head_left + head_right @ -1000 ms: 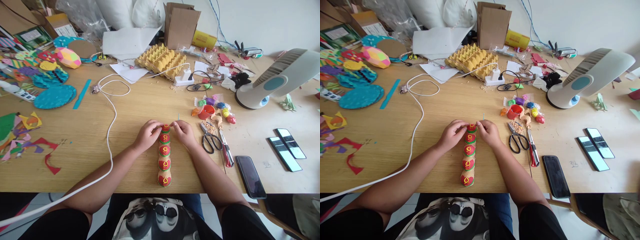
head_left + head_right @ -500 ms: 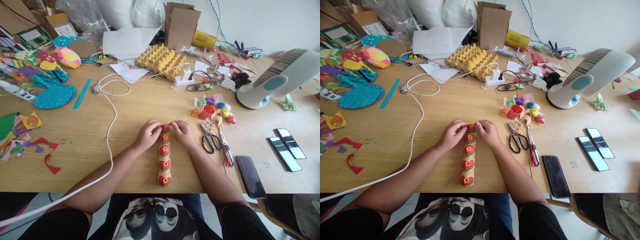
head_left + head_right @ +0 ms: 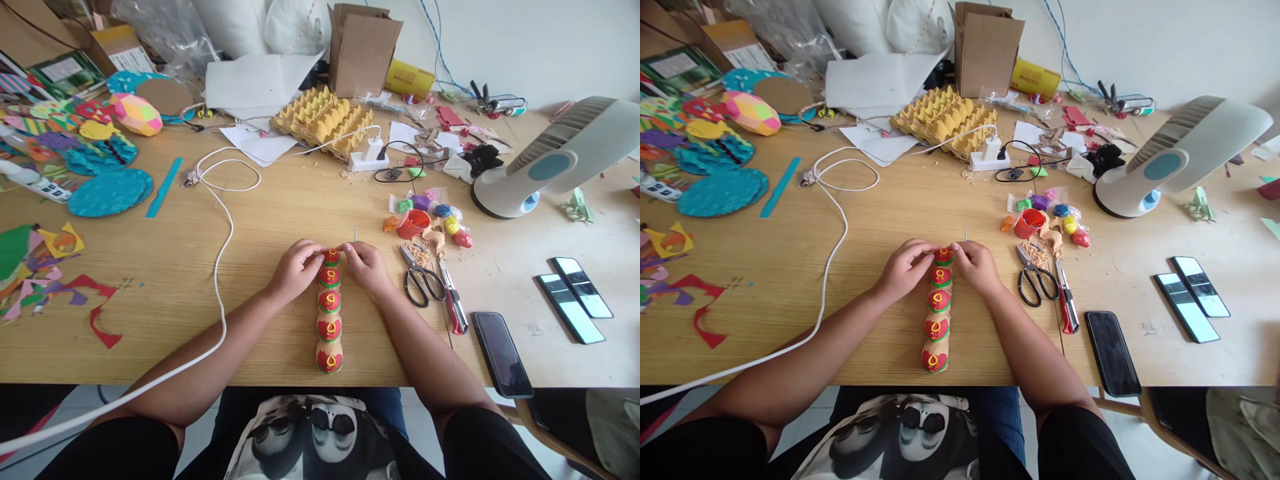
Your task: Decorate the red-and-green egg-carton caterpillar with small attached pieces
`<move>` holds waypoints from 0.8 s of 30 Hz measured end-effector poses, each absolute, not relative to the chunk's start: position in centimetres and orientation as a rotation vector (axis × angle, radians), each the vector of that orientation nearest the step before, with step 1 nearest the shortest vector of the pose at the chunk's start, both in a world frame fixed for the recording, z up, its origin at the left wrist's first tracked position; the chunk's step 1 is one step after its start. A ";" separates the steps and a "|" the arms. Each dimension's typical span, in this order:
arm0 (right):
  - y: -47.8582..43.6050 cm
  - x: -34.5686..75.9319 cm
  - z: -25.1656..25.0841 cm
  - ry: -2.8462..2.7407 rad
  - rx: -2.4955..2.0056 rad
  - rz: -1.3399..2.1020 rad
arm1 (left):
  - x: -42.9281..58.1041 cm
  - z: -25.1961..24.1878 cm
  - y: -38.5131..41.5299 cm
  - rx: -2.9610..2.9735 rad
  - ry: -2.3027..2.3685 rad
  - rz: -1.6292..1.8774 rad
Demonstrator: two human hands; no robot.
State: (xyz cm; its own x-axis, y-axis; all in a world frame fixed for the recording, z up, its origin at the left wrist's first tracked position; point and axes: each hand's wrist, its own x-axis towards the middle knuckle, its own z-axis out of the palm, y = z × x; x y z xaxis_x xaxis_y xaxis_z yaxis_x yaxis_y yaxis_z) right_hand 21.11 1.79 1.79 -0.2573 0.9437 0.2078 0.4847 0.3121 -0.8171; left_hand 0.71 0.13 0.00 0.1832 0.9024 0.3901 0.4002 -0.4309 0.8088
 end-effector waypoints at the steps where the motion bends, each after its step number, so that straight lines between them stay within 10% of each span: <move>1: 1.8 21.1 1.8 -1.866 -1.267 0.834 | 0.7 0.0 0.1 1.922 1.219 1.204; 24: 1.9 20.4 1.7 -1.738 -1.329 0.971 | 0.7 0.2 0.0 1.960 1.200 1.179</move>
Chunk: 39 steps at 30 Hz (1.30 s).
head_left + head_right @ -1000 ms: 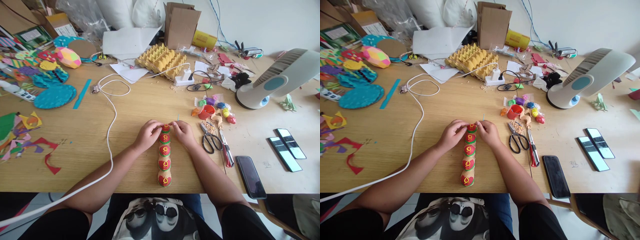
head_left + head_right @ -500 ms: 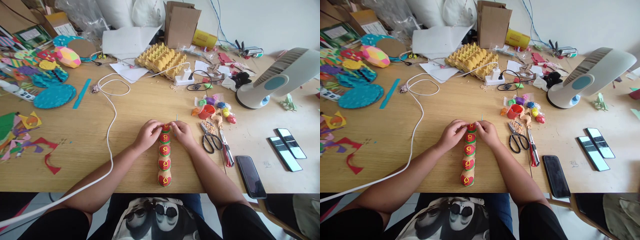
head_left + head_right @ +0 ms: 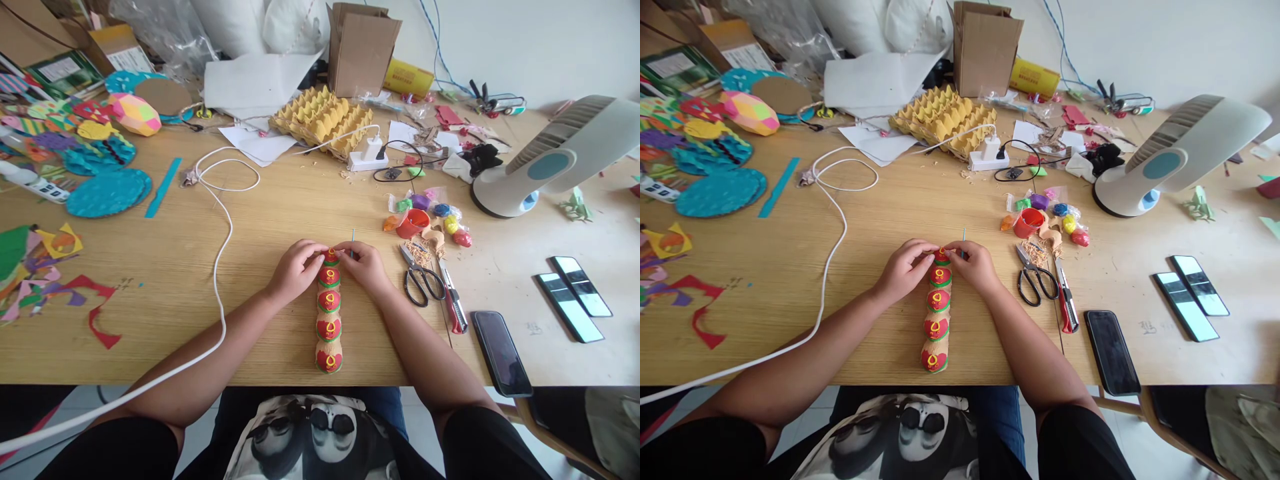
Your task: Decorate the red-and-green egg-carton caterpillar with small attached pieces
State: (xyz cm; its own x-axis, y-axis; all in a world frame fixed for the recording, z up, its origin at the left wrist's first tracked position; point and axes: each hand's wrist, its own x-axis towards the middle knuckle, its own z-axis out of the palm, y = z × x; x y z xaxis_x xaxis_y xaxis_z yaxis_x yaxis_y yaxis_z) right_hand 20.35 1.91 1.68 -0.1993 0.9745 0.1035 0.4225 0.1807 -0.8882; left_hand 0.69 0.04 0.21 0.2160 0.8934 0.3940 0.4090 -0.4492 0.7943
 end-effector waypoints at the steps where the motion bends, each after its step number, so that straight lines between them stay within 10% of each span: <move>1: 1.9 20.4 1.7 -1.733 -1.328 0.977 | 0.7 0.2 0.1 1.959 1.198 1.178; 39: 2.2 20.6 1.5 -1.689 -1.289 0.977 | 0.3 0.4 0.0 2.271 1.294 1.080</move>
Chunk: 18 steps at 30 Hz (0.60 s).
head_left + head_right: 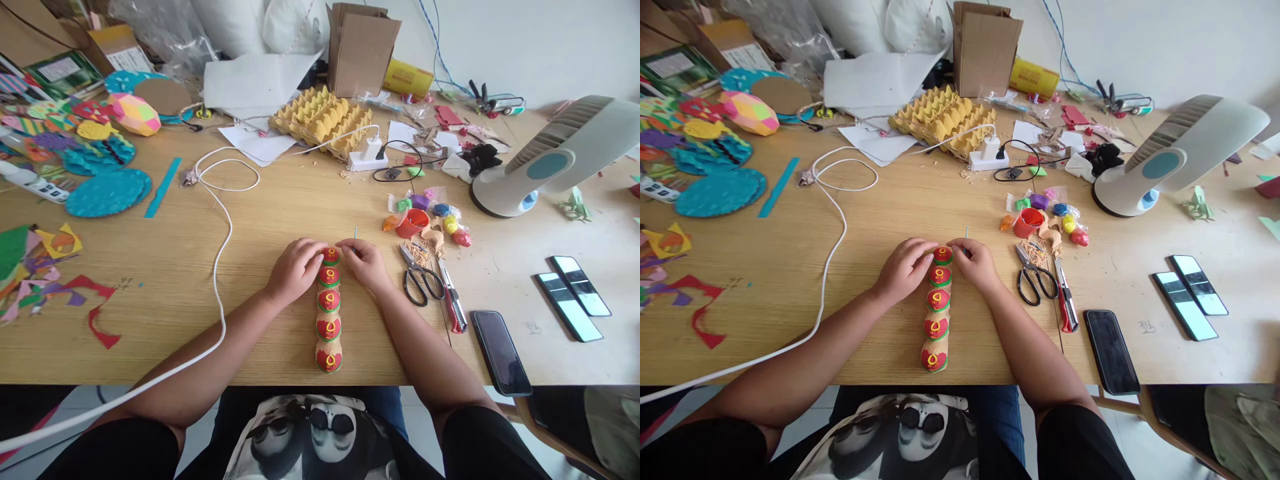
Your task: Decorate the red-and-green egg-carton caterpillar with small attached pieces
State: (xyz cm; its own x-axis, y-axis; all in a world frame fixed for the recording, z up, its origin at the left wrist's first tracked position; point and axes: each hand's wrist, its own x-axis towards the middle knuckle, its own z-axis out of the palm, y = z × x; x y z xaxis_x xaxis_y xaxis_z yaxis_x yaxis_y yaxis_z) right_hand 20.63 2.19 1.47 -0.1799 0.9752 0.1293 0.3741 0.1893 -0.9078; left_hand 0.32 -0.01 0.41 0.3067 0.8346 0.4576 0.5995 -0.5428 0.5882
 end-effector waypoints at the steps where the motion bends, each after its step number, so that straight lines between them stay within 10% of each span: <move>1: 2.2 20.7 1.5 -1.701 -1.287 0.975 | 0.3 0.3 0.1 2.242 1.280 1.093; 18: 2.1 20.7 1.2 -1.727 -1.279 0.950 | 0.3 0.3 0.3 2.152 1.216 1.117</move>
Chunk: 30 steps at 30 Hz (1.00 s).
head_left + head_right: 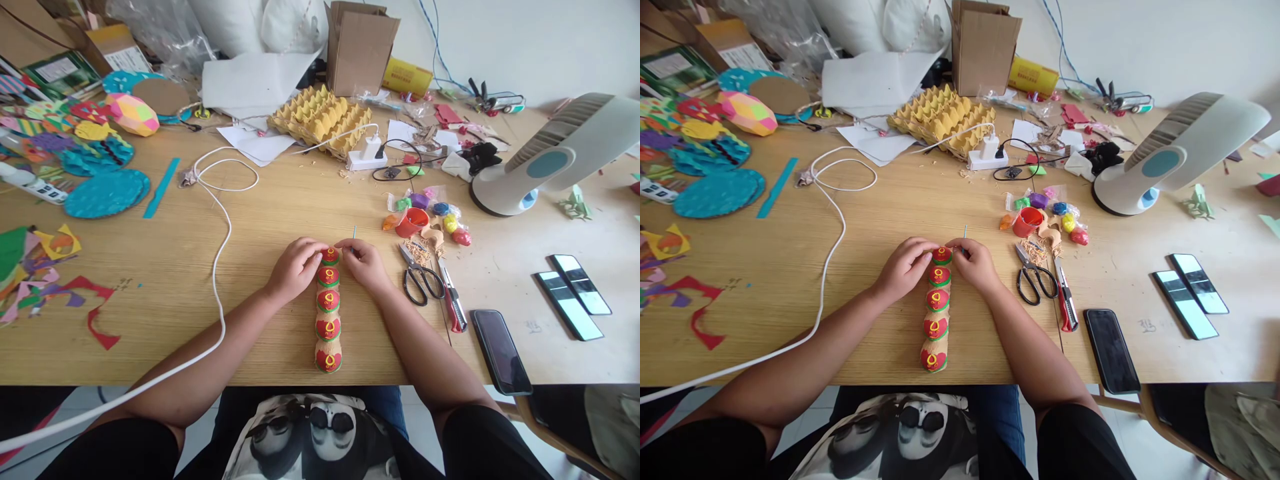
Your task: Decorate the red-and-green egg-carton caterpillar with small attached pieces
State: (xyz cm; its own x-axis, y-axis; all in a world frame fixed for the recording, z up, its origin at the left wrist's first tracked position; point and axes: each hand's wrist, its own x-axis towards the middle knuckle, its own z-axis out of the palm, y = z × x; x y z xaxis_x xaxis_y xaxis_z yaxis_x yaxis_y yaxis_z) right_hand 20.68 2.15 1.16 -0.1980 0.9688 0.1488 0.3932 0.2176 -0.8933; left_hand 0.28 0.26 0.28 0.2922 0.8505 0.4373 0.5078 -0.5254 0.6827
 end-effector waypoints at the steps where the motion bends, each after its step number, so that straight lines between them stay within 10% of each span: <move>1: 2.2 20.7 1.2 -1.736 -1.271 0.954 | 0.3 0.3 0.3 2.152 1.215 1.116; 20: 2.5 21.6 1.7 -1.130 -0.911 1.512 | 0.3 0.3 0.3 2.101 1.226 1.104; 30: 2.7 21.1 1.6 -1.131 -1.090 1.263 | 0.4 0.4 0.2 2.064 1.223 1.102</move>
State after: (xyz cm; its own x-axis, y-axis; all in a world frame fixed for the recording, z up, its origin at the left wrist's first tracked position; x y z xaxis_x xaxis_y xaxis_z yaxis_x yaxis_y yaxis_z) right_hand 21.14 2.66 1.55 -0.0123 0.9997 0.0216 -0.1315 0.0198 -0.9911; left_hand 0.37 0.16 0.43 0.2704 0.8803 0.3899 0.4789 -0.4743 0.7387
